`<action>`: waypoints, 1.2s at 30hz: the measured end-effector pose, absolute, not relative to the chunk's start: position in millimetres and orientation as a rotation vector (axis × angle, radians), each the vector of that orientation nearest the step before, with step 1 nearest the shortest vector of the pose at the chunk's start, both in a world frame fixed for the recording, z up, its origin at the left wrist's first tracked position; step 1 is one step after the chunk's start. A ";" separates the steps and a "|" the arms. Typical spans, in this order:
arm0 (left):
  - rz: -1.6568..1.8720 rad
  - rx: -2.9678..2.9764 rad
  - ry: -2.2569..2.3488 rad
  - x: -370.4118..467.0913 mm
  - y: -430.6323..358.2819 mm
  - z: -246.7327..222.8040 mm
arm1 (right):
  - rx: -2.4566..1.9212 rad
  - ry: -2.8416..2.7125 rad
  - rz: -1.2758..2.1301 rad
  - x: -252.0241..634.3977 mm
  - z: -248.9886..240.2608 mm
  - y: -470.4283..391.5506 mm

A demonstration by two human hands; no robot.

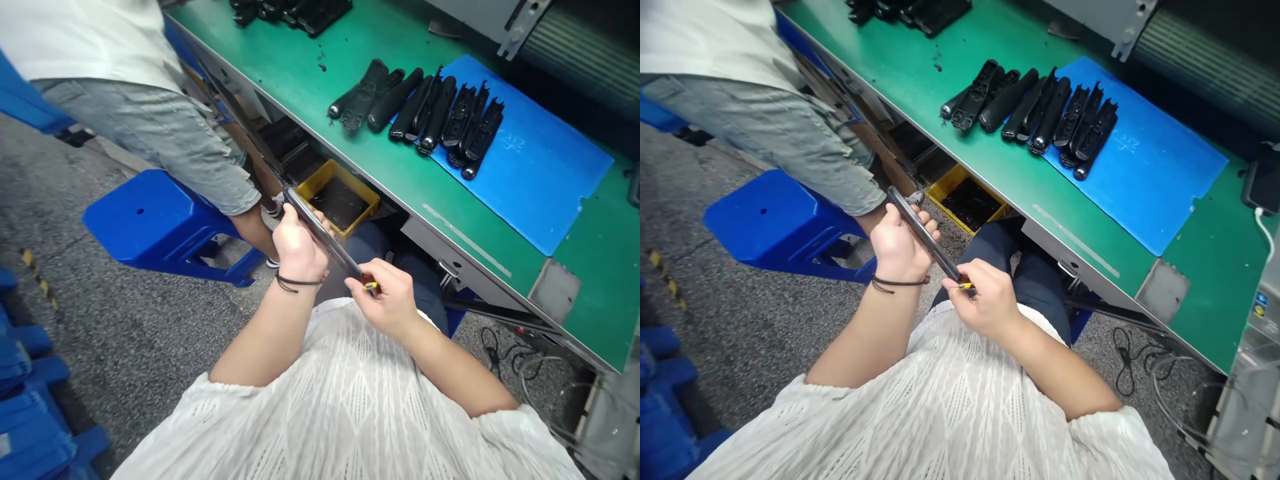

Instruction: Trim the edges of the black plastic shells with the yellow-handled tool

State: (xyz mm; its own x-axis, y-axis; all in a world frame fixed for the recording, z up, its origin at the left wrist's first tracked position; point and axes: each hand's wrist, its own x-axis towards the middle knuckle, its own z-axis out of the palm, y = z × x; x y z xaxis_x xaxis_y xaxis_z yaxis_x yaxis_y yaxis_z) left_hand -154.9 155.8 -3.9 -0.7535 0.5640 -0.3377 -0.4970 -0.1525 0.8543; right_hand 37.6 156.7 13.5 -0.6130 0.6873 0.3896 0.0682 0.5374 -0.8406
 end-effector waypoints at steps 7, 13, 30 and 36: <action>1.807 1.722 1.993 -125.8 127.7 16.3 | -0.543 -2.019 0.894 51.8 36.5 163.2; 1.637 1.926 1.783 -120.2 130.2 14.2 | -0.524 -2.250 0.851 76.1 51.7 169.0; 1.498 2.061 1.810 -107.6 131.9 33.7 | -0.581 -2.463 0.249 73.3 59.7 179.7; 1.487 1.886 1.909 -97.7 129.1 40.0 | -0.534 -2.372 0.009 73.4 57.3 179.2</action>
